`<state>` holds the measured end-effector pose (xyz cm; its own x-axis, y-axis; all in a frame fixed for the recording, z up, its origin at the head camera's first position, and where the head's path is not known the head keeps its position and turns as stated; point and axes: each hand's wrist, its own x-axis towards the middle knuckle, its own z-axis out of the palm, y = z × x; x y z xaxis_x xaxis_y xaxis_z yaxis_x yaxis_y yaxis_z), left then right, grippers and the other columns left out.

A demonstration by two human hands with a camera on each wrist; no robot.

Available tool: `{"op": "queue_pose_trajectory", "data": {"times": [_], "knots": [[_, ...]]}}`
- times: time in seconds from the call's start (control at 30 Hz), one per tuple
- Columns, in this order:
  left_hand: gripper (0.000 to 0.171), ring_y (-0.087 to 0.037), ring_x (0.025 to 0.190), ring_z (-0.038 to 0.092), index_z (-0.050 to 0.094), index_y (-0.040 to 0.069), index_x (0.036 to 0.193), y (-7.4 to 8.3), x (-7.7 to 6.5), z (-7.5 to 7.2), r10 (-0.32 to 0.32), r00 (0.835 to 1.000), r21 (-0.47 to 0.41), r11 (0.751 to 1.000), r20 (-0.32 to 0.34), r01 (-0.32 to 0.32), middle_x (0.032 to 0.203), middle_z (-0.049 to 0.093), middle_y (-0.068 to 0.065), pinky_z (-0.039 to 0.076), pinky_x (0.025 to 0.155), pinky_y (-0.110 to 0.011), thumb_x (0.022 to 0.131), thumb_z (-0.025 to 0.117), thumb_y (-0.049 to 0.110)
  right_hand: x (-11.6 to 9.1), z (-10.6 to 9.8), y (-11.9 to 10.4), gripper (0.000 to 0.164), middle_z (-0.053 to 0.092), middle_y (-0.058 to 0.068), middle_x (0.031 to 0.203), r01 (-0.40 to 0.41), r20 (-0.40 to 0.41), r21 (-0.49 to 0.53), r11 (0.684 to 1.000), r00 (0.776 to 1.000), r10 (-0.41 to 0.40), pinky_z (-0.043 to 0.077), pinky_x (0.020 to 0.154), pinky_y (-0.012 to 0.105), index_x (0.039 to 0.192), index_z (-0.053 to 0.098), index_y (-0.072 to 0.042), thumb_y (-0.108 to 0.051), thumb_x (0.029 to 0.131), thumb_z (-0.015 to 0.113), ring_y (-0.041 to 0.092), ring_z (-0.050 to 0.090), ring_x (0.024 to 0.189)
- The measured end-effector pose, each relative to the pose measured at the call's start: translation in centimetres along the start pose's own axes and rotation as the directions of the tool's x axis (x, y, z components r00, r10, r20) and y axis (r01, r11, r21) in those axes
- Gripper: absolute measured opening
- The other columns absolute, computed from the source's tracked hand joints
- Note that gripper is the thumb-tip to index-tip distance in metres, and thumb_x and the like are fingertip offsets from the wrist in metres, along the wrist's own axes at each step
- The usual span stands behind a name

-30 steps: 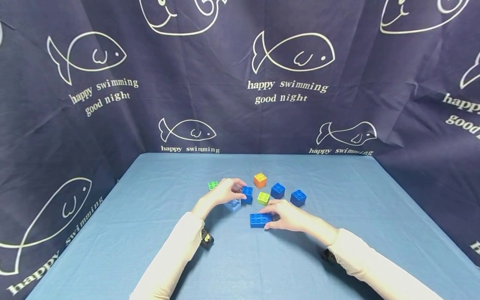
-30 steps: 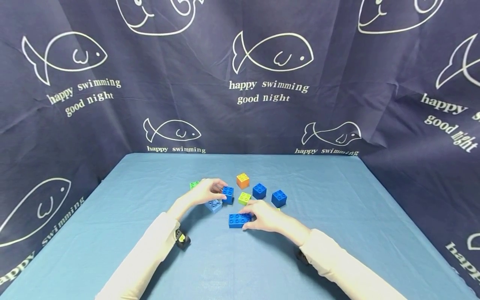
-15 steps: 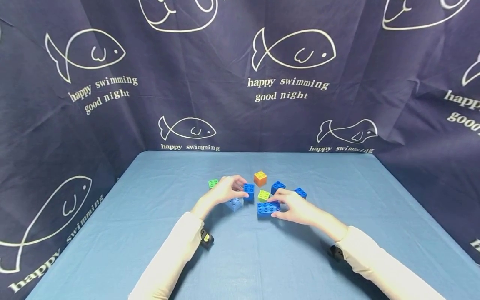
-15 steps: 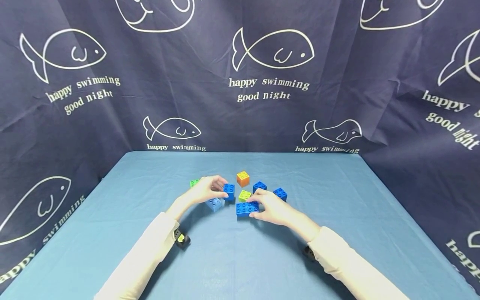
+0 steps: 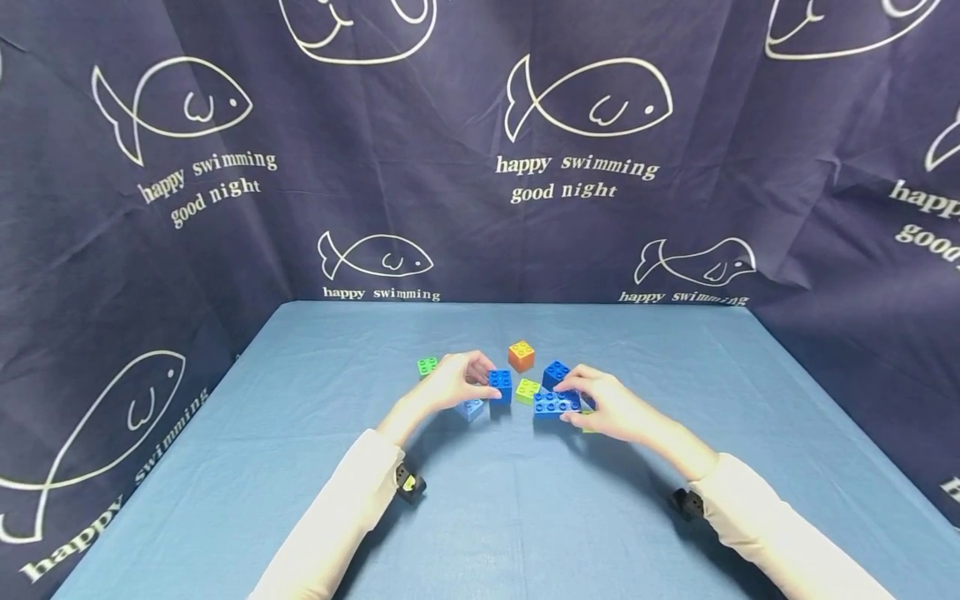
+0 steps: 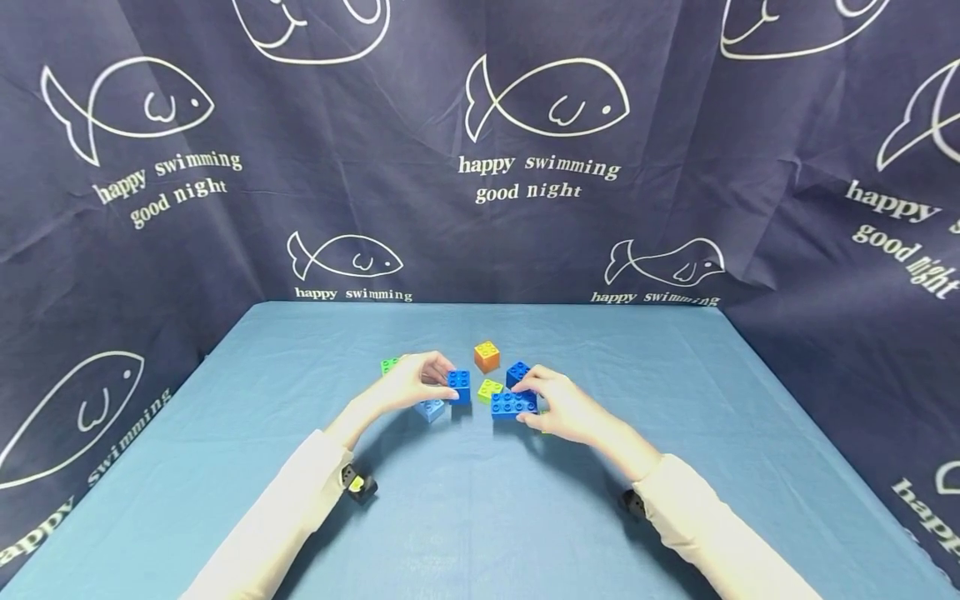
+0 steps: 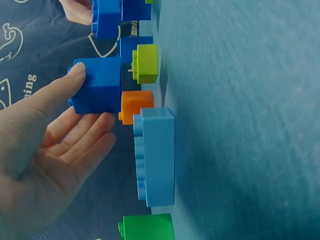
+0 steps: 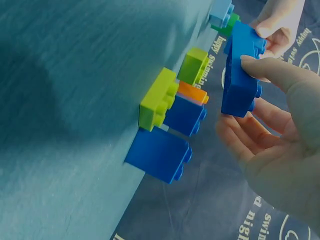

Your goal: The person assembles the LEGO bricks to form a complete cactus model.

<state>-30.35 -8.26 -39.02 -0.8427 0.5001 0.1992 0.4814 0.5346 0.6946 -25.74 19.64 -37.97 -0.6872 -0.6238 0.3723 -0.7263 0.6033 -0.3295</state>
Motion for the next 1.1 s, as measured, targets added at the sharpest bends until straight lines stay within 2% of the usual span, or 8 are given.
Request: {"op": "queue_pose_trajectory", "data": {"times": [0.1, 0.43, 0.7, 0.97, 1.1], "knots": [[0.035, -0.012, 0.081, 0.067, 0.063, 0.008, 0.100, 0.3, -0.3, 0.1, -0.005, 1.000, -0.003, 1.000, -0.017, 0.005, 0.091, 0.070, -0.005, 0.053, 0.076, -0.024, 0.074, 0.080, 0.025, -0.2, -0.2, 0.3, 0.032, 0.061, 0.006, 0.097, 0.009, -0.026, -0.001, 1.000, 1.000, -0.009, 0.051, 0.074, 0.033, 0.104, 0.067, -0.002, -0.011, 0.075, 0.076, 0.016, 0.058, 0.086], [0.035, -0.011, 0.081, 0.067, 0.062, 0.007, 0.100, 1.2, -1.2, 0.6, -0.033, 0.999, -0.035, 0.999, -0.016, 0.032, 0.090, 0.069, -0.004, 0.053, 0.075, -0.023, 0.074, 0.080, 0.022, -0.5, -0.7, 0.8, 0.033, 0.063, 0.009, 0.099, -0.005, -0.032, -0.019, 1.000, 0.999, 0.005, 0.052, 0.080, 0.040, 0.105, 0.064, -0.001, -0.010, 0.075, 0.076, 0.023, 0.062, 0.090], [0.035, -0.011, 0.080, 0.066, 0.062, 0.006, 0.097, 2.1, -1.9, 1.4, -0.024, 0.999, -0.043, 0.999, 0.028, 0.025, 0.090, 0.068, -0.005, 0.052, 0.071, -0.018, 0.073, 0.081, 0.022, -0.7, -1.6, 1.0, 0.033, 0.063, 0.007, 0.101, -0.021, -0.025, -0.022, 1.000, 0.999, 0.020, 0.051, 0.082, 0.043, 0.108, 0.064, -0.003, -0.008, 0.077, 0.074, 0.022, 0.060, 0.093], [0.035, -0.011, 0.080, 0.065, 0.062, 0.008, 0.096, 2.5, -2.1, 1.8, -0.030, 0.997, -0.025, 0.999, 0.068, 0.032, 0.090, 0.068, -0.004, 0.052, 0.072, -0.018, 0.071, 0.082, 0.022, -0.7, -2.2, 0.7, 0.033, 0.063, 0.007, 0.100, 0.002, -0.047, -0.031, 1.000, 0.999, -0.003, 0.051, 0.075, 0.035, 0.107, 0.064, -0.003, -0.007, 0.076, 0.075, 0.016, 0.058, 0.087], [0.036, -0.012, 0.081, 0.065, 0.061, 0.007, 0.097, 2.7, -2.1, 2.1, -0.037, 0.994, -0.023, 0.999, 0.099, 0.039, 0.092, 0.068, -0.005, 0.052, 0.072, -0.019, 0.072, 0.082, 0.022, -0.6, -2.2, 0.4, 0.033, 0.063, 0.007, 0.101, 0.007, -0.030, -0.015, 1.000, 1.000, -0.008, 0.052, 0.076, 0.037, 0.108, 0.064, -0.003, -0.008, 0.077, 0.074, 0.017, 0.059, 0.088]]}}
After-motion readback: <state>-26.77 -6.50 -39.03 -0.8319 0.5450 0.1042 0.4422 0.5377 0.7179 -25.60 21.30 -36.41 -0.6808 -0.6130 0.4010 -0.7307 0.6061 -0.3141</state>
